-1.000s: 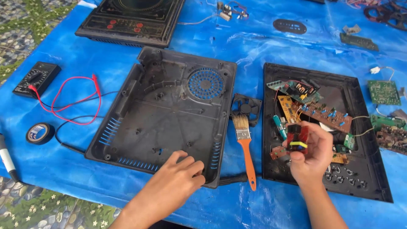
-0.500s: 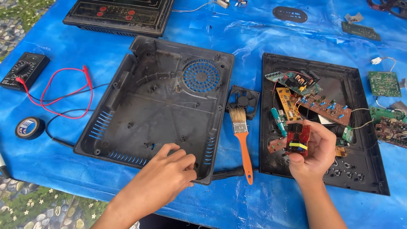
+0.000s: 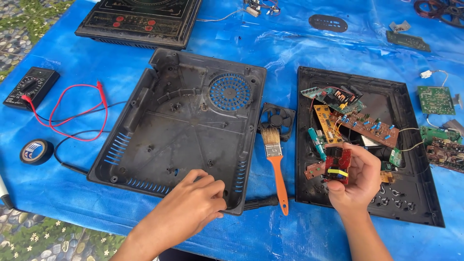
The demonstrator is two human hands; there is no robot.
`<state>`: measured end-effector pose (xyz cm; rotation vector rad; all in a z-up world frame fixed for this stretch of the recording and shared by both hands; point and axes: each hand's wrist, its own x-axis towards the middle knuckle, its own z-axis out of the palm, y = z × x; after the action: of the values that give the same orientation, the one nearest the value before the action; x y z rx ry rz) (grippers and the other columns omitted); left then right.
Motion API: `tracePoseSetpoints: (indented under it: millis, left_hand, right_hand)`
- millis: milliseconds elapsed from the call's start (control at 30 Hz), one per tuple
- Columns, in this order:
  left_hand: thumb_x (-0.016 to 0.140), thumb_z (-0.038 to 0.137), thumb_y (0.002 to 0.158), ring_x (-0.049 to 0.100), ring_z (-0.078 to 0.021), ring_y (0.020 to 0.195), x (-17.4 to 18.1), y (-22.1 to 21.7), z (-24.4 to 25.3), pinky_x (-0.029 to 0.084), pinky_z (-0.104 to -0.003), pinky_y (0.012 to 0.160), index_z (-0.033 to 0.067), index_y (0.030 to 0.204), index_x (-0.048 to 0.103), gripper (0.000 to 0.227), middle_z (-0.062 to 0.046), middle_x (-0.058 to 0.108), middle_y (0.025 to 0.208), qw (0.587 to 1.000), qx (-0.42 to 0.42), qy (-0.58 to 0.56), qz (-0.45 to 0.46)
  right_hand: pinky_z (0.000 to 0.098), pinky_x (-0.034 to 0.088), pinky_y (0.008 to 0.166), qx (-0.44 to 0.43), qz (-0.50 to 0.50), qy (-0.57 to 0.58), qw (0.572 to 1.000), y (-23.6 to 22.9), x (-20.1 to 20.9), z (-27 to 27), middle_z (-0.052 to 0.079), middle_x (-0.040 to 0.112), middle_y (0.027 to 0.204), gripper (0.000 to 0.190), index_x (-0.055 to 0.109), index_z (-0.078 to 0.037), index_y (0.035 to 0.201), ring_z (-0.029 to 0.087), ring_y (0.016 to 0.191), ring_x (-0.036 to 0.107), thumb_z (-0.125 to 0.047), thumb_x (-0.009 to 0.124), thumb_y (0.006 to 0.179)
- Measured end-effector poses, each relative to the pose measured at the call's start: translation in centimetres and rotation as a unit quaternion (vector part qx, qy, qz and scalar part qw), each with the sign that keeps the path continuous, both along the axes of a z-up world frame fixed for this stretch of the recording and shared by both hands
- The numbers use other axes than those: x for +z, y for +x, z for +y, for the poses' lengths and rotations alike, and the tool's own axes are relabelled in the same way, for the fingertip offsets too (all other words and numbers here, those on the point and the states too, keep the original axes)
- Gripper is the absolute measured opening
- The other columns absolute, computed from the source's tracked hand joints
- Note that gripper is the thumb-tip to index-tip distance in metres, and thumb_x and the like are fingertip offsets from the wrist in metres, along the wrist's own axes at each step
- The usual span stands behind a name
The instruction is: Cleaning the internal casing and electronic components of an induction cooker using a brush.
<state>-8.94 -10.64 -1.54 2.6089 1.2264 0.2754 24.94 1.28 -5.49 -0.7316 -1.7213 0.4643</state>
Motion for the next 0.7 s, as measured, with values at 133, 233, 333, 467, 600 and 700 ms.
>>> tracePoseSetpoints:
  millis: [133,233,333,467,600,700]
  left_hand:
    - [0.080,0.025,0.091,0.055,-0.0255,0.083,0.1,-0.1,0.0,0.042,-0.045,0.091,0.0163,0.081,0.073,0.015,-0.001,0.053,0.086,1.000,-0.005,0.015,0.000]
    - [0.080,0.025,0.091,0.055,-0.0262,0.084,0.3,-0.1,0.1,0.042,-0.046,0.091,0.0162,0.084,0.074,0.013,-0.002,0.053,0.088,1.000,-0.006,0.001,0.008]
    - [0.087,0.040,0.081,0.056,-0.0271,0.089,0.6,0.1,0.3,0.040,-0.047,0.094,0.0168,0.091,0.074,0.029,-0.002,0.057,0.090,1.000,0.003,-0.026,0.000]
    - [0.077,0.063,0.082,0.058,-0.0307,0.090,4.4,2.1,1.9,0.039,-0.046,0.095,0.0101,0.107,0.068,0.059,-0.007,0.058,0.094,0.991,-0.025,0.054,-0.119]
    - [0.067,0.057,0.090,0.057,-0.0286,0.083,8.3,5.8,5.3,0.039,-0.040,0.079,0.0121,0.109,0.065,0.049,-0.005,0.058,0.095,0.971,-0.072,0.103,-0.205]
    - [0.073,0.043,0.096,0.057,-0.0307,0.093,7.7,7.7,8.3,0.041,-0.041,0.080,0.0073,0.125,0.059,0.048,-0.009,0.056,0.105,0.964,-0.066,0.185,-0.177]
  right_hand:
    - [0.0278,0.063,0.069,0.004,-0.008,0.013,1.000,0.0,0.1,0.1,0.026,0.065,0.114,0.078,0.043,0.000,0.133,0.025,0.085,0.073,-0.059,0.062,0.086]
    - [0.0286,0.064,0.072,0.001,-0.005,0.015,1.000,0.0,0.0,0.1,0.022,0.066,0.109,0.079,0.044,0.000,0.134,0.027,0.090,0.073,-0.060,0.062,0.086]
    - [0.0318,0.066,0.079,0.000,-0.004,0.022,1.000,-0.2,-0.1,0.2,0.018,0.064,0.110,0.080,0.045,-0.001,0.134,0.032,0.105,0.074,-0.062,0.062,0.086]
    - [0.0273,0.068,0.066,0.034,0.019,0.005,0.999,-1.2,1.2,-0.7,0.025,0.062,0.119,0.072,0.041,-0.002,0.132,0.021,0.082,0.076,-0.055,0.064,0.089]
    - [0.0222,0.071,0.070,0.058,0.006,0.060,0.996,-1.8,1.4,-1.1,0.019,0.062,0.126,0.067,0.041,-0.006,0.135,0.023,0.109,0.073,-0.055,0.065,0.096]
    - [0.0259,0.067,0.064,0.096,0.014,0.013,0.995,-2.0,1.2,-1.7,0.022,0.063,0.127,0.068,0.041,-0.010,0.137,0.016,0.076,0.070,-0.059,0.065,0.097]
